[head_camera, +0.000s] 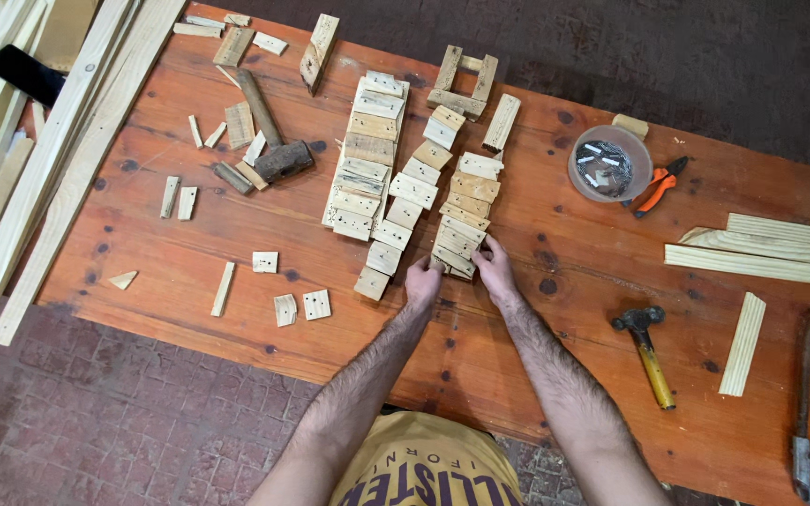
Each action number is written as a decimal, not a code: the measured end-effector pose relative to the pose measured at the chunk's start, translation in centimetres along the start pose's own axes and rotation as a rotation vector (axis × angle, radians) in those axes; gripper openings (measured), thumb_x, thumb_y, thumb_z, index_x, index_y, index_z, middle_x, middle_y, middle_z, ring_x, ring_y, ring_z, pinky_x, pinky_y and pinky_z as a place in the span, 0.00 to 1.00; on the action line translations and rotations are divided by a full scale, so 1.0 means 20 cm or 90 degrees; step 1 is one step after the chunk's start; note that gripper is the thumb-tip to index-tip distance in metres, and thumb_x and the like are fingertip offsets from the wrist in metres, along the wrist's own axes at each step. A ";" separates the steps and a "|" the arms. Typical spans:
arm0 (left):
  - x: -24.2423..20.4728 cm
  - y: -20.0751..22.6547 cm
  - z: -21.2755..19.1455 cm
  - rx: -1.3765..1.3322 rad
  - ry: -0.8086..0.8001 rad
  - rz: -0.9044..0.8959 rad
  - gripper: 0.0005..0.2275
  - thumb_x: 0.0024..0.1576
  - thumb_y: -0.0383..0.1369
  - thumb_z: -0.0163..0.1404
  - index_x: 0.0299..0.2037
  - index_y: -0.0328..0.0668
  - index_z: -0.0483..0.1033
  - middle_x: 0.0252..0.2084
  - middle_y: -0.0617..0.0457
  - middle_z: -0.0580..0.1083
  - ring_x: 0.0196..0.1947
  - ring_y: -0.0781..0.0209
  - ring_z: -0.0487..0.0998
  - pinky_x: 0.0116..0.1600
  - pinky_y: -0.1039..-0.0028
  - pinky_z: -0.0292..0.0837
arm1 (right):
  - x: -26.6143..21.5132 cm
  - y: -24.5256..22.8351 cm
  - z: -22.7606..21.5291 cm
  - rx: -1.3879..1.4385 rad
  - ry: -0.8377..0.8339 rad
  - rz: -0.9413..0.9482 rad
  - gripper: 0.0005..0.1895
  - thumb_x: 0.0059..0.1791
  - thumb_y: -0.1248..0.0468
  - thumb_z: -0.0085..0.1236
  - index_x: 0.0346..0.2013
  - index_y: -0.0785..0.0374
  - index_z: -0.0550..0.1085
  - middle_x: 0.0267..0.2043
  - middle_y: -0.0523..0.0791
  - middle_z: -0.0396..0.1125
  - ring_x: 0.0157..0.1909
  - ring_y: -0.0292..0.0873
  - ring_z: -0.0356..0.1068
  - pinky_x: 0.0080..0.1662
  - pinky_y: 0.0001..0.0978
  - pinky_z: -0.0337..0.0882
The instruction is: The person assembles small wooden blocks into vertical stacks by aligning them and hammering nails to secure them. They repeatedly pick up nails from a container, place them into pre-drilled holes, and drive them in with a hammer. Completed stacks are moved aside on the workbench.
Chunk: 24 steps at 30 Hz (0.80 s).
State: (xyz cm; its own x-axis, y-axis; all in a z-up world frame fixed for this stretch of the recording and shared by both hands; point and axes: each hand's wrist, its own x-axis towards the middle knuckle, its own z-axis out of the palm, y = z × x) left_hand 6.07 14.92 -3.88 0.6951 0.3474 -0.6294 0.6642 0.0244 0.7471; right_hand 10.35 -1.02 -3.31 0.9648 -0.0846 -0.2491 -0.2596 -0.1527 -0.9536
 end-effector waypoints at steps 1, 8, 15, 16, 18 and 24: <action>-0.03 0.03 -0.01 0.000 0.000 -0.001 0.27 0.52 0.42 0.57 0.63 0.44 0.76 0.57 0.39 0.77 0.63 0.44 0.74 0.67 0.56 0.69 | -0.01 -0.01 0.00 -0.001 0.000 0.000 0.33 0.50 0.69 0.61 0.70 0.69 0.65 0.61 0.55 0.60 0.49 0.41 0.68 0.51 0.31 0.75; -0.11 0.12 -0.02 -0.036 -0.004 0.002 0.30 0.52 0.41 0.56 0.66 0.40 0.72 0.62 0.34 0.74 0.66 0.40 0.71 0.68 0.55 0.66 | 0.03 0.10 -0.02 0.044 -0.032 -0.018 0.37 0.50 0.71 0.59 0.74 0.67 0.59 0.67 0.58 0.59 0.58 0.47 0.65 0.58 0.37 0.72; -0.18 0.20 -0.07 -0.038 -0.021 -0.006 0.31 0.51 0.42 0.56 0.68 0.41 0.70 0.65 0.33 0.70 0.69 0.39 0.67 0.71 0.55 0.63 | 0.03 0.15 -0.02 0.049 -0.040 -0.033 0.38 0.50 0.72 0.58 0.74 0.68 0.58 0.69 0.58 0.58 0.62 0.48 0.62 0.61 0.38 0.70; -0.18 0.20 -0.07 -0.037 -0.022 -0.005 0.31 0.51 0.42 0.56 0.68 0.41 0.70 0.65 0.33 0.70 0.69 0.39 0.67 0.71 0.55 0.63 | 0.03 0.15 -0.02 0.049 -0.038 -0.034 0.38 0.50 0.72 0.58 0.74 0.68 0.58 0.69 0.58 0.58 0.62 0.48 0.62 0.61 0.38 0.70; -0.19 0.20 -0.07 -0.024 -0.025 -0.003 0.31 0.52 0.42 0.56 0.68 0.43 0.70 0.66 0.34 0.70 0.69 0.39 0.67 0.71 0.55 0.63 | 0.02 0.15 -0.03 0.027 -0.039 -0.029 0.38 0.50 0.70 0.60 0.75 0.66 0.58 0.71 0.58 0.57 0.63 0.48 0.62 0.62 0.37 0.69; -0.16 0.15 -0.07 0.022 -0.037 0.026 0.29 0.53 0.41 0.56 0.67 0.45 0.72 0.63 0.37 0.73 0.66 0.41 0.70 0.69 0.55 0.66 | -0.01 0.17 -0.05 -0.039 -0.043 -0.015 0.37 0.50 0.66 0.63 0.73 0.61 0.61 0.70 0.58 0.59 0.66 0.51 0.65 0.61 0.37 0.72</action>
State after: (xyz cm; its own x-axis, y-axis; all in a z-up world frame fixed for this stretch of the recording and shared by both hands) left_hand 5.53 15.26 0.66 0.7363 0.2926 -0.6101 0.6429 -0.0212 0.7656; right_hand 9.32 -2.40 -6.29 0.9708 -0.0136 -0.2396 -0.2369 -0.2142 -0.9476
